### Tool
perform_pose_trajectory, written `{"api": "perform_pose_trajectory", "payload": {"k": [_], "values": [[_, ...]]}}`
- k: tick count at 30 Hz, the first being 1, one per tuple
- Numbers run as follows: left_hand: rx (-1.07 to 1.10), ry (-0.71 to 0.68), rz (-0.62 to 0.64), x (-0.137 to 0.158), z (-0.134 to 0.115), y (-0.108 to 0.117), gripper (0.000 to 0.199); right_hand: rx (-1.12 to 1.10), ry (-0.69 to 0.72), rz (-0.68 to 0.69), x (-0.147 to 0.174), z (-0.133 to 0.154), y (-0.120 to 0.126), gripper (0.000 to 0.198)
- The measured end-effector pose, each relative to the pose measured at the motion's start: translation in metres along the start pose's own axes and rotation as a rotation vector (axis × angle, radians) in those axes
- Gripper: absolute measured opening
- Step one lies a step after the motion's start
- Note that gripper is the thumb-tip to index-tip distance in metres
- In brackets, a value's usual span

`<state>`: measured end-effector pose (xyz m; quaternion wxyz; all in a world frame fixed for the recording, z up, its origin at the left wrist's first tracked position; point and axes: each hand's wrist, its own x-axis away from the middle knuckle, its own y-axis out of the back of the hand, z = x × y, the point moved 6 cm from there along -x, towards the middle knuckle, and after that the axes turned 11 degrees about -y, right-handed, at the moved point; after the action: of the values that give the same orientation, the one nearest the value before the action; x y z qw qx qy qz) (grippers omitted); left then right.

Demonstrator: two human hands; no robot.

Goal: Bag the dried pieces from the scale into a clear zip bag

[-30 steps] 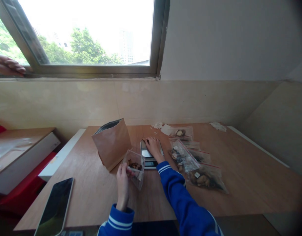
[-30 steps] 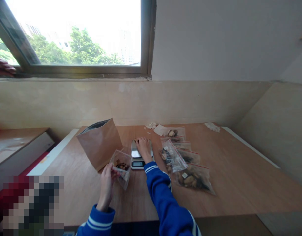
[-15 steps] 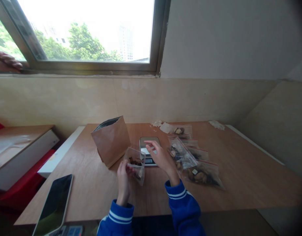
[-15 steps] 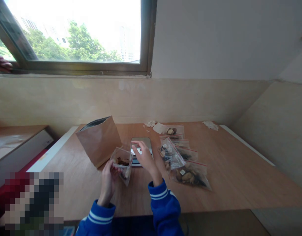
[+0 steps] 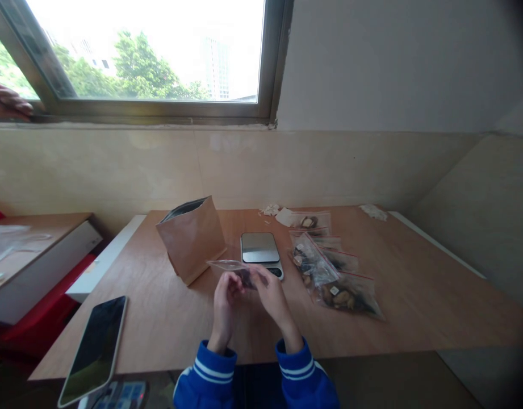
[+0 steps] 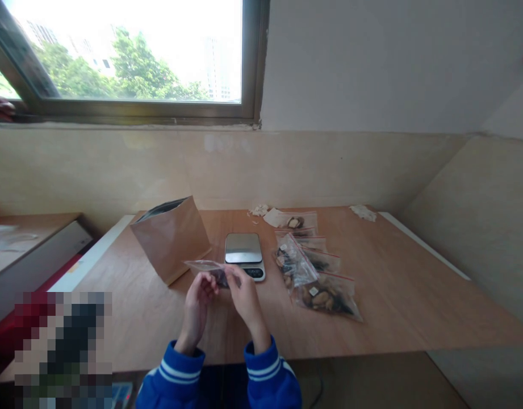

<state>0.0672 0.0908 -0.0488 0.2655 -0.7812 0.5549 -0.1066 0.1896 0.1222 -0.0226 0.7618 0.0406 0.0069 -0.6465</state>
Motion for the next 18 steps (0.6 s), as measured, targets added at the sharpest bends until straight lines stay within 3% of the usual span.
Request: {"api": "perform_pose_trajectory", "payload": {"k": [3,5,11,18], "values": [[-0.289,-0.227,-0.147,-0.002,-0.013,0.018,0.033,-0.046,0.011,-0.127,0.000,-0.008,0.018,0.039],[-0.398,-0.285,-0.231,-0.005,-0.019,0.027,0.039,-0.095,-0.012,-0.167,0.002,-0.016,0.027,0.043],[-0.291,-0.071,0.067,-0.020,-0.004,0.017,0.043,-0.174,-0.080,-0.226,0.005,-0.032,0.032,0.051],[-0.326,-0.177,-0.080,-0.019,0.005,0.019,0.046,-0.164,-0.114,-0.466,0.009,-0.042,0.031,0.057]]}}
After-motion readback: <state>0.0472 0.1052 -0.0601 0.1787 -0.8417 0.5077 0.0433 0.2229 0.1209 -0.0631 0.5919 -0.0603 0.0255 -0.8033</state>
